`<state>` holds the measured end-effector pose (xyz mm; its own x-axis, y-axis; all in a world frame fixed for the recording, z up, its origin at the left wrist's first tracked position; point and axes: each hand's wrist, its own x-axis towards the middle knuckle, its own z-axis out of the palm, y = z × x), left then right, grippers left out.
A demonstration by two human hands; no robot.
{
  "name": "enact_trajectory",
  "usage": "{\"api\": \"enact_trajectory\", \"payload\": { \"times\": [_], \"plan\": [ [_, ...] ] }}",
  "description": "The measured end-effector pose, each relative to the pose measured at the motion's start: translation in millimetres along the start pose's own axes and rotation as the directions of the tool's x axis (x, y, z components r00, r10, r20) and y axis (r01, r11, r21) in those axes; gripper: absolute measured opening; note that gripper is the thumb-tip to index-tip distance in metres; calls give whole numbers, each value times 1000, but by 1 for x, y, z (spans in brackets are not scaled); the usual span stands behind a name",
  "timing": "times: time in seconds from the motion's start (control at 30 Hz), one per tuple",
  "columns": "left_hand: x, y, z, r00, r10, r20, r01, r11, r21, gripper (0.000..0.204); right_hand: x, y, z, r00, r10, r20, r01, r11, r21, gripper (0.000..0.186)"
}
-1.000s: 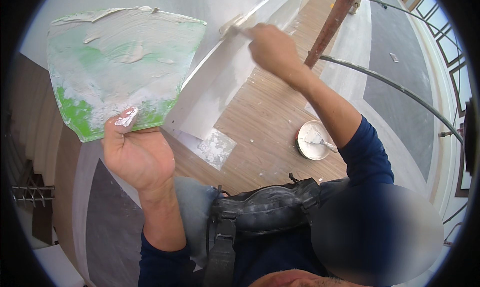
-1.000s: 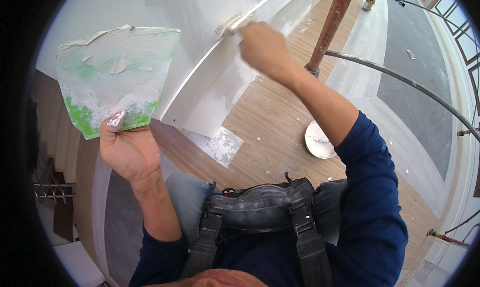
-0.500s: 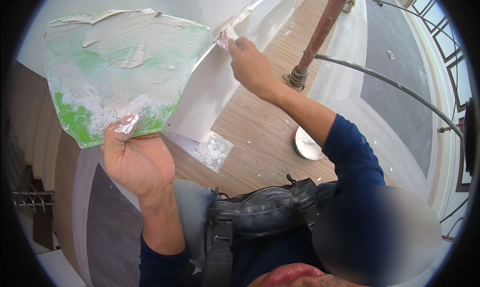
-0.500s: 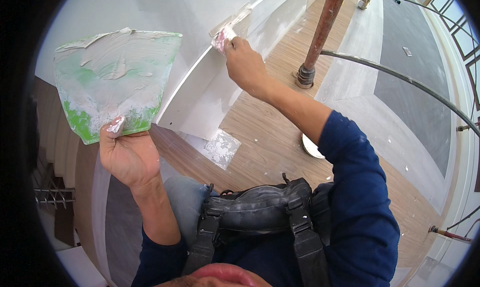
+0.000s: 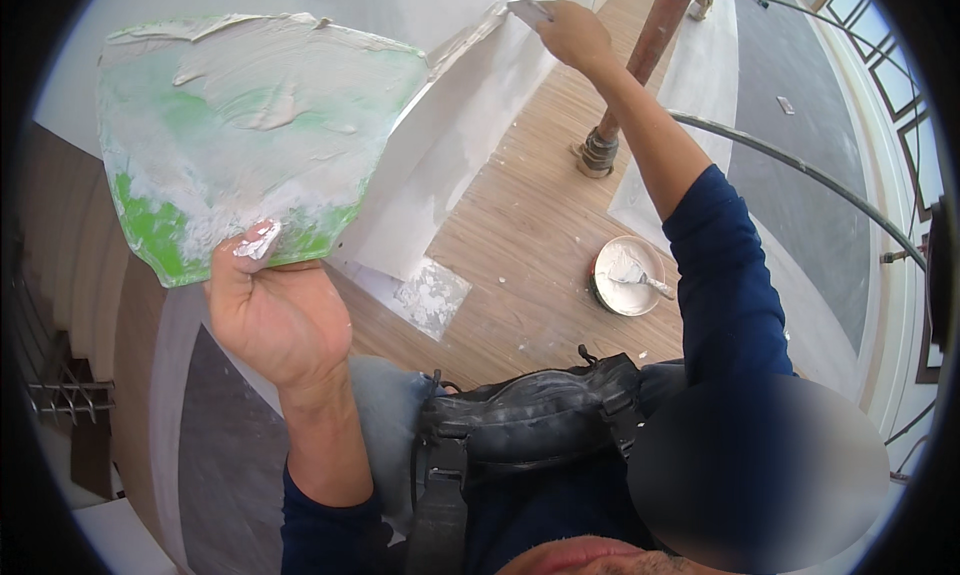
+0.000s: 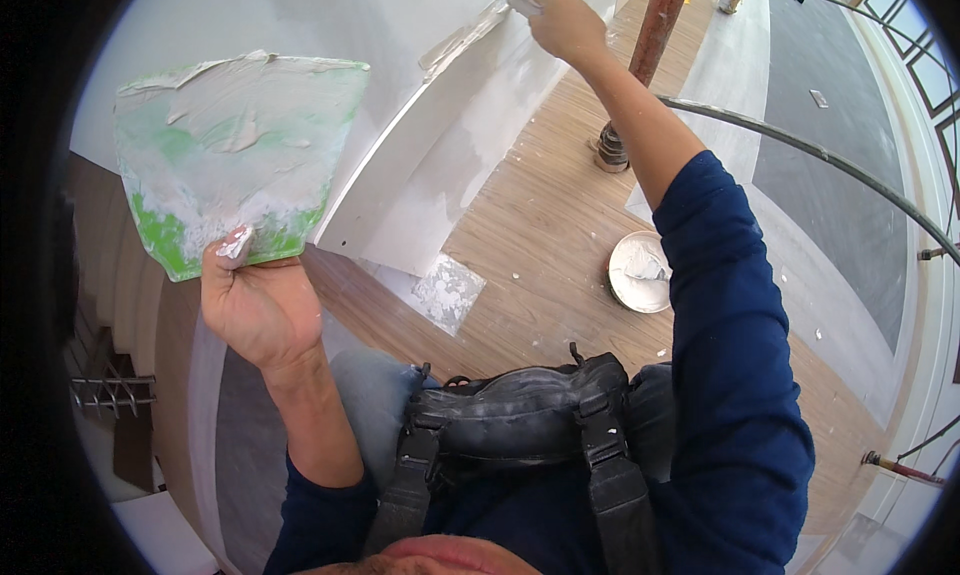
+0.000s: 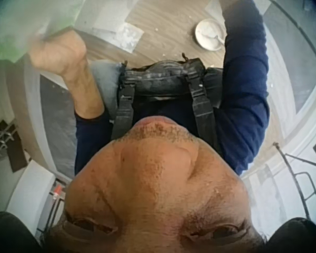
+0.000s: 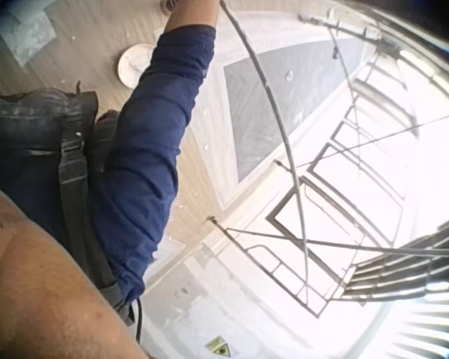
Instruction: The person applies plaster to a wall using a trowel and hawk. They repeatedly scoop plaster from a bucket, spread it on the wall, and smooth the surface. The person moves along scaffolding to reach different sections of the wall.
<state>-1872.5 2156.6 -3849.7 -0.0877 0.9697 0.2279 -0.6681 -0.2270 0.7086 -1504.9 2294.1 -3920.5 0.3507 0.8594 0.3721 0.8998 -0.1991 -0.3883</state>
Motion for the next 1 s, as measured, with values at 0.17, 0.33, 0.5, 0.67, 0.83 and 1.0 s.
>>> {"api": "enact_trajectory", "payload": {
  "times": [0.17, 0.33, 0.5, 0.67, 0.83, 1.0],
  "plan": [
    [2, 46, -9, 999, -10, 30, 11, 999, -41, 32, -27, -89, -36, 988, -76, 136, 92, 989, -116, 38],
    [-2, 79, -13, 999, 9, -54, -10, 1000, -5, 32, -86, -156, -32, 945, -299, 130, 315, 942, -117, 38],
    [-1, 93, -24, 999, 1, -35, -1, 1000, 2, 32, -135, -204, -40, 929, -361, 77, 357, 932, 62, 28],
    [-1, 87, -32, 1000, -4, -29, 3, 999, -32, 36, -157, -173, -28, 984, -176, 11, 144, 839, 525, 30],
    [-12, 77, -8, 998, 19, -55, -20, 999, -27, 40, -129, -59, 33, 949, 309, 59, -159, 309, 938, 31],
    [-12, 75, 5, 999, 11, -49, -10, 1000, 30, 40, -54, -29, 49, 912, 410, 37, -158, 267, 951, 33]
  ]
}}
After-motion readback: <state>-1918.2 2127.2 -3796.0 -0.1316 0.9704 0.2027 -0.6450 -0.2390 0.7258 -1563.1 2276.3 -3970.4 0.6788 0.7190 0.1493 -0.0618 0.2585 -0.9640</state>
